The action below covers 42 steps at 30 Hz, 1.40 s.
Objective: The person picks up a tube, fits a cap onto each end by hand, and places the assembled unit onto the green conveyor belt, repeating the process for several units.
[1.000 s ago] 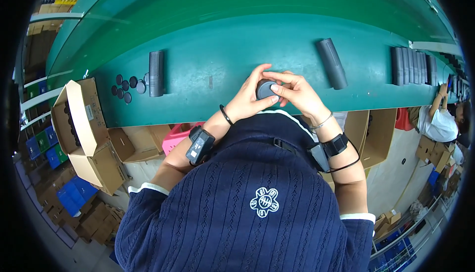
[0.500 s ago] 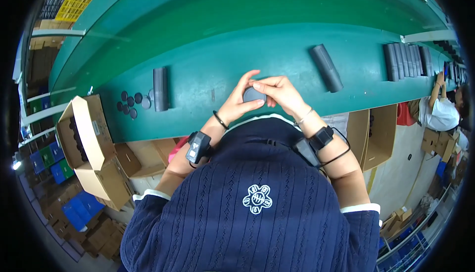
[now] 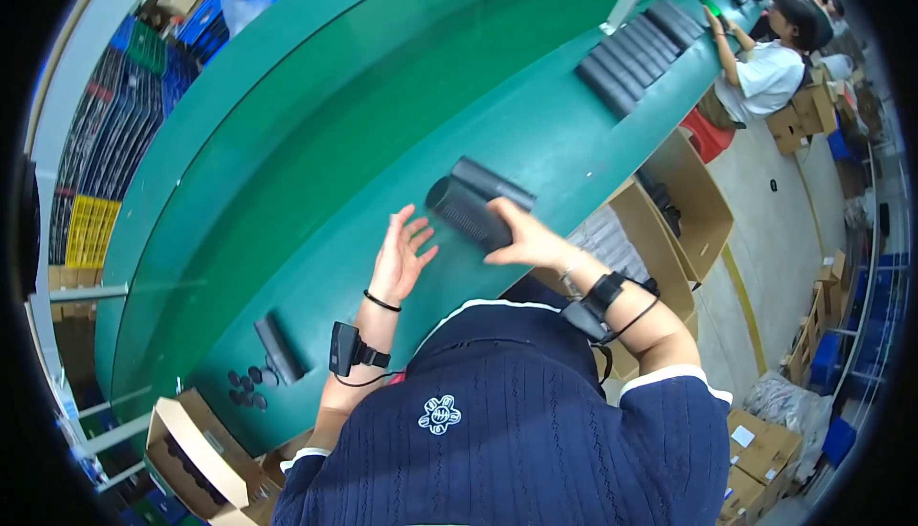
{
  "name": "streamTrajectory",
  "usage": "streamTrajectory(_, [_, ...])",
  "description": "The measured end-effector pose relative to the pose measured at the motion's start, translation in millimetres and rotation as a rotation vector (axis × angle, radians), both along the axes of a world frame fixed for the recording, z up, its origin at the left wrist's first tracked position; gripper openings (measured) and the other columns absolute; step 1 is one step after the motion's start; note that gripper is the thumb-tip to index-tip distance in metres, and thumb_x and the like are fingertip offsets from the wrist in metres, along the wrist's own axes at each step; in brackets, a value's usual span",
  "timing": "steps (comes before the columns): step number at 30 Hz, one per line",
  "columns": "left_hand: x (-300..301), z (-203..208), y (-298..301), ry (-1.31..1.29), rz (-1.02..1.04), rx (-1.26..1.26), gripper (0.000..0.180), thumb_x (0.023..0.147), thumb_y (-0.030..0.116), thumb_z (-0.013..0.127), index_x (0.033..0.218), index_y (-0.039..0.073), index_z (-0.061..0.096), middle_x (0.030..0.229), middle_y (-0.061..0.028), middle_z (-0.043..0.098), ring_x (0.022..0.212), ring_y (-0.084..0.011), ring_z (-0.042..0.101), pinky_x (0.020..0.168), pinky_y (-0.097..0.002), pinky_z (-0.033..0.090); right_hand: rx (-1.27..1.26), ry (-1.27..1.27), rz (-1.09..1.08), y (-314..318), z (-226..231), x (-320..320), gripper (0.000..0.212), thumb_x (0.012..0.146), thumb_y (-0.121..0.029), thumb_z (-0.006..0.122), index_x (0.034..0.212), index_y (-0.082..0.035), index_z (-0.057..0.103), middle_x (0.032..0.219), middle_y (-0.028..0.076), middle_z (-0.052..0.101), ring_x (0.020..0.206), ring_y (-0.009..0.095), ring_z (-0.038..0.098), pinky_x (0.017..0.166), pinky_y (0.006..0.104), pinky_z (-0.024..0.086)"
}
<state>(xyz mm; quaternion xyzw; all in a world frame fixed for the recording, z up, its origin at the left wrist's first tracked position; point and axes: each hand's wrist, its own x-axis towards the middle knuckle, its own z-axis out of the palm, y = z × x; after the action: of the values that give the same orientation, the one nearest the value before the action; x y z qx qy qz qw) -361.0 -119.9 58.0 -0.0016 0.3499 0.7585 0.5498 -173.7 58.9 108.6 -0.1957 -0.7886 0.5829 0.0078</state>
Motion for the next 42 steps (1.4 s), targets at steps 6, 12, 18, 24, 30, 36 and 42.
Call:
streamTrajectory(6, [26.2,-18.3,123.0,0.494,-0.311,-0.756,0.099,0.082,0.046,0.072,0.148,0.005,0.011,0.135,-0.0242,0.042,0.099,-0.0329,0.060,0.069,-0.0437,0.058,0.310,-0.052,-0.713,182.1,-9.9,84.7,0.083,0.063,-0.020,0.082,0.133,0.005,0.044,0.123,0.021,0.048,0.115,0.032,0.051,0.096,0.0396,0.046])
streamTrajectory(12, [27.8,-104.9,163.8,0.834,0.022,-0.867,0.078,0.082,0.033,0.076,0.135,-0.005,0.033,0.116,-0.0252,0.059,0.104,-0.0335,0.062,0.090,-0.0383,0.049,0.756,-0.334,-0.856,328.1,-11.0,108.8,0.078,0.064,-0.016,0.078,0.131,-0.006,0.040,0.121,0.023,0.055,0.118,0.040,0.050,0.097,0.0461,0.045])
streamTrajectory(18, [29.2,-24.3,120.8,0.636,0.037,-0.370,0.071,0.078,0.003,0.078,0.137,0.003,0.038,0.122,-0.0112,0.055,0.107,-0.0200,0.058,0.096,-0.0372,0.049,1.055,-0.663,-0.881,426.2,-31.6,98.7,0.065,0.073,-0.026,0.079,0.125,-0.013,0.043,0.119,0.014,0.060,0.114,0.036,0.055,0.091,0.0527,0.046])
streamTrajectory(24, [35.0,2.5,115.3,1.087,-0.012,-0.329,0.070,0.075,0.006,0.079,0.134,0.006,0.041,0.121,-0.0055,0.053,0.114,-0.0156,0.052,0.099,-0.0331,0.042,1.519,-0.651,-0.947,470.9,-61.3,105.7,0.051,0.082,-0.025,0.069,0.129,-0.019,0.051,0.124,0.011,0.057,0.115,0.033,0.057,0.084,0.0585,0.047])
streamTrajectory(30, [47.6,7.5,107.0,0.866,-0.172,-0.408,0.070,0.080,0.013,0.077,0.135,0.007,0.034,0.117,-0.0063,0.053,0.111,-0.0147,0.051,0.098,-0.0325,0.042,0.402,0.136,-0.079,290.8,-57.6,-25.1,0.026,0.092,-0.012,0.062,0.114,0.000,0.063,0.106,0.010,0.067,0.095,0.017,0.063,0.083,0.0294,0.051])
streamTrajectory(36, [55.1,-6.2,90.8,1.149,-0.133,-0.402,0.070,0.077,0.015,0.079,0.134,0.007,0.038,0.121,-0.0122,0.053,0.115,-0.0229,0.053,0.098,-0.0374,0.044,-0.285,0.096,0.327,103.0,-24.7,-54.8,0.061,0.078,-0.011,0.075,0.134,-0.005,0.051,0.123,0.007,0.052,0.110,0.018,0.055,0.088,0.0324,0.052])
streamTrajectory(42, [62.5,-8.4,75.0,1.368,-0.140,-0.505,0.076,0.075,0.023,0.079,0.137,0.007,0.038,0.129,-0.0184,0.048,0.121,-0.0354,0.047,0.102,-0.0459,0.039,-0.337,0.074,0.283,81.4,-36.7,-49.2,0.058,0.080,-0.008,0.072,0.134,-0.003,0.052,0.124,0.009,0.052,0.112,0.020,0.056,0.092,0.0351,0.052])
